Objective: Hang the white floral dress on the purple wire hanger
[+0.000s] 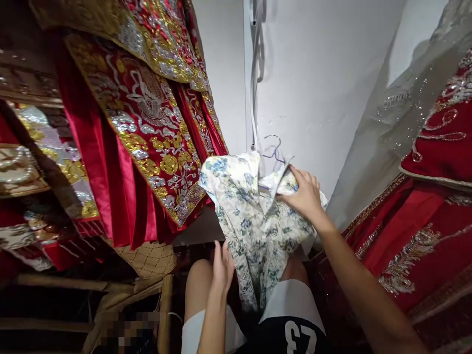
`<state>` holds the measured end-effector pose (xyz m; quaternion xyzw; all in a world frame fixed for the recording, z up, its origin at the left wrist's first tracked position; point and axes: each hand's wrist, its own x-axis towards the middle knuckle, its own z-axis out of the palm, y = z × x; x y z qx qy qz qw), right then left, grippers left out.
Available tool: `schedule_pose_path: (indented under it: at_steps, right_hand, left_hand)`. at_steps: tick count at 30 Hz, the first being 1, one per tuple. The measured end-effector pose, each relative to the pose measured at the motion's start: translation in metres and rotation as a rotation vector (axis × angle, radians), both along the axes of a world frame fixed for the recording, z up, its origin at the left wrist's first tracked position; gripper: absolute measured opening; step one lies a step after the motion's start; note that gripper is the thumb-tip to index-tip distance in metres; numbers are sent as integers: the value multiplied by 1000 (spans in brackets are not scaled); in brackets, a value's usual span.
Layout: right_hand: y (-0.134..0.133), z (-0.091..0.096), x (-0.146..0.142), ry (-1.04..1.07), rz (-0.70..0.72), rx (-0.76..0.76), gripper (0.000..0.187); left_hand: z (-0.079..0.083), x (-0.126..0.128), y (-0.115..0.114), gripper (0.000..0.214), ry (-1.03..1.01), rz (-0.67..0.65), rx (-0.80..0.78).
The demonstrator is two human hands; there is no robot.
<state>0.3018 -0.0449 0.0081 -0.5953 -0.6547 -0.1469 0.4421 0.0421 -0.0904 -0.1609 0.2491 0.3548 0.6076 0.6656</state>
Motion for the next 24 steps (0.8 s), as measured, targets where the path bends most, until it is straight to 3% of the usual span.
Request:
schedule_pose_path:
  at_steps: [3, 6, 8, 11, 14, 16, 18, 21, 24]
  right_hand:
    - [15, 8, -13, -101, 134, 3, 83]
    - [4, -5, -24, -113, 298, 25, 78]
    - [-18, -30, -34, 4, 425, 23, 72]
    - [-56, -88, -63, 349, 602, -67, 62]
    - [-76, -151, -103, 768, 479, -115, 45]
    - [-75, -178, -122, 952, 382, -180, 35]
    - [-68, -188, -128, 1072, 348, -185, 29]
    - [-63, -183, -119, 1176, 282, -121, 30]
    - [-65, -177, -105, 1110, 287, -260, 34]
  left_hand:
    - [-24, 13, -17, 65, 74, -48, -66]
    - [-30, 29, -30, 62, 149, -99, -67]
    - [-32, 38, -35, 63, 180, -85, -61]
    - [-42, 51, -42, 66, 242, -128, -35]
    - [-58, 57, -46, 61, 342, -173, 19]
    - [-68, 56, -47, 58, 419, -166, 80]
    - [-75, 52, -45, 61, 464, -154, 113]
    - [-77, 46, -42, 65, 493, -145, 105]
    - [-76, 43, -39, 66, 562, -170, 131]
